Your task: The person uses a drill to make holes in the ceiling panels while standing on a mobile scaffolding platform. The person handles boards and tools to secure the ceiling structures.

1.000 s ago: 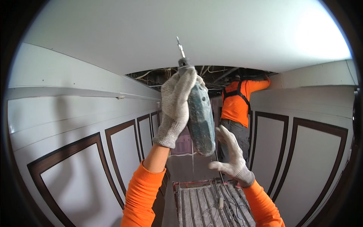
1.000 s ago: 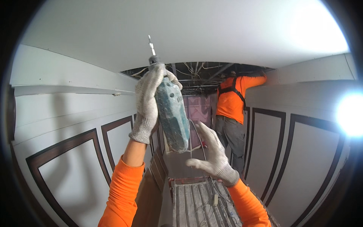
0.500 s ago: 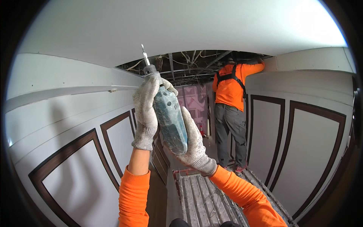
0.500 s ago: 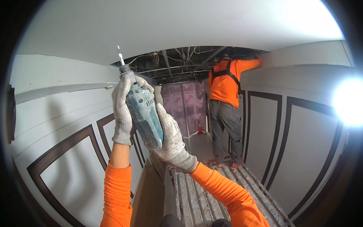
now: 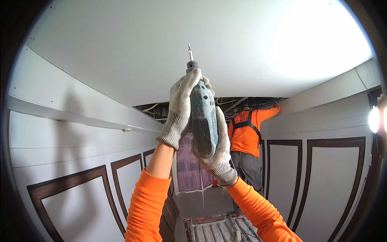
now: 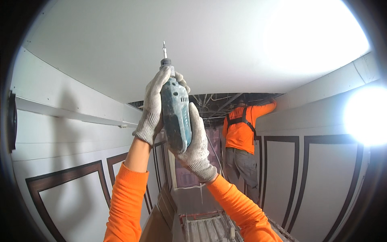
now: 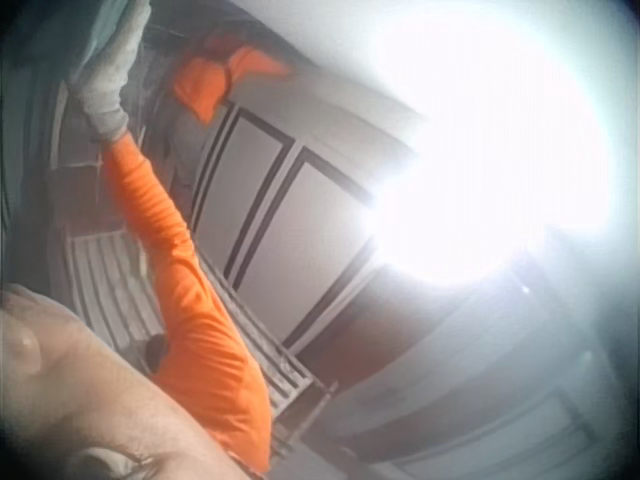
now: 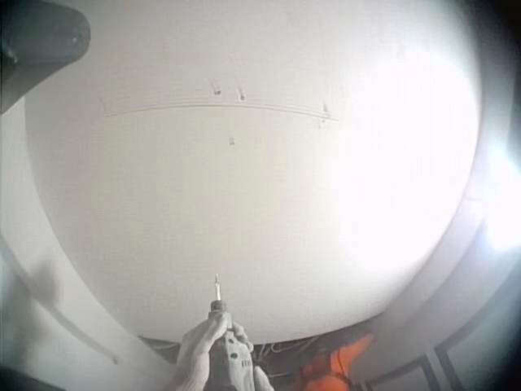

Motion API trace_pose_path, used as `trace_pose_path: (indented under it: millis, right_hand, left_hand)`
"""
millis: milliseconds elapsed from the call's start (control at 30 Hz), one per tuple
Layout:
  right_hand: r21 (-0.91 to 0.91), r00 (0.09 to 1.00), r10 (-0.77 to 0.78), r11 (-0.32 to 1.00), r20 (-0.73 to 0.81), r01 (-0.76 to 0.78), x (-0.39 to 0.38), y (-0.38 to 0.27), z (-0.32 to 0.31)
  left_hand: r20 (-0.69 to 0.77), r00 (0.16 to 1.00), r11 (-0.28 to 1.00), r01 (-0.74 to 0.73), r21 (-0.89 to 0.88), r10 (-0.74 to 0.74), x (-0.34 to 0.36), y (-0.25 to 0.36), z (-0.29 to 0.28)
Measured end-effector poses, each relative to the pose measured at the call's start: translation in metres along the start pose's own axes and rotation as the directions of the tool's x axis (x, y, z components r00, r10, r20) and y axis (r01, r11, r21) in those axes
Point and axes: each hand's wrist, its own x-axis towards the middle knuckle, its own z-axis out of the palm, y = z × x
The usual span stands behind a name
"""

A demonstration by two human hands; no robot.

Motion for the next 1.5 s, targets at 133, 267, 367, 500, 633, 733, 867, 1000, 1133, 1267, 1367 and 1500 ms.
trace_pose_path:
  millis: [133,267,367,500,633,733,867,1000,1133,1267,1367,1500]
  right_hand:
    - [0.114,0.999,-0.008,0.993,-0.045,0.013,0.032,0.013,0.0]
    - [-0.072,0.986,-0.142,0.988,-0.09,0.136,0.059,0.025,-0.008]
    - [-0.152,0.972,-0.189,0.974,-0.139,0.167,0.076,0.022,-0.007]
    - [-0.132,0.981,-0.13,0.985,-0.142,0.112,0.088,0.028,-0.003]
    - [-0.134,0.984,-0.131,0.984,-0.121,0.114,0.103,0.037,-0.007]
    - [-0.122,0.985,-0.121,0.987,-0.123,0.106,0.109,0.04,-0.003]
    - [-0.13,0.991,-0.07,0.99,-0.114,0.055,0.111,0.039,0.0]
    - [-0.107,0.989,-0.083,0.992,-0.119,0.07,0.115,0.044,0.003]
    - [-0.117,0.989,-0.095,0.99,-0.116,0.081,0.117,0.046,0.004]
    - [-0.091,0.994,-0.021,0.996,-0.111,0.011,0.116,0.037,0.002]
    - [-0.079,0.993,-0.025,0.997,-0.113,0.016,0.116,0.04,0.002]
    - [-0.169,0.964,-0.203,0.97,-0.173,0.174,0.118,0.051,0.003]
  left_hand:
    - [-0.077,0.997,0.999,0.005,0.036,-0.002,0.033,0.001,0.005]
    - [-0.108,0.984,0.966,-0.113,0.232,0.141,0.032,0.0,0.022]
    - [-0.194,0.975,0.946,-0.045,0.32,0.111,0.027,0.0,0.027]
    - [-0.181,0.977,0.945,-0.05,0.323,0.113,0.029,-0.006,0.025]
    - [-0.176,0.98,0.944,-0.026,0.329,0.088,0.044,-0.01,0.027]
    - [-0.169,0.984,0.936,0.001,0.352,0.062,0.048,-0.007,0.026]
    - [-0.18,0.983,0.938,0.032,0.345,0.033,0.055,-0.011,0.017]
    - [-0.174,0.984,0.929,0.044,0.368,0.023,0.059,-0.012,0.014]
    - [-0.174,0.985,0.925,0.045,0.377,0.023,0.064,-0.013,0.012]
    - [-0.17,0.985,0.935,0.03,0.354,0.032,0.064,-0.014,0.013]
    - [-0.186,0.982,0.929,0.041,0.369,0.03,0.066,-0.016,0.013]
    - [-0.161,0.984,0.915,-0.003,0.402,0.074,0.065,-0.014,0.018]
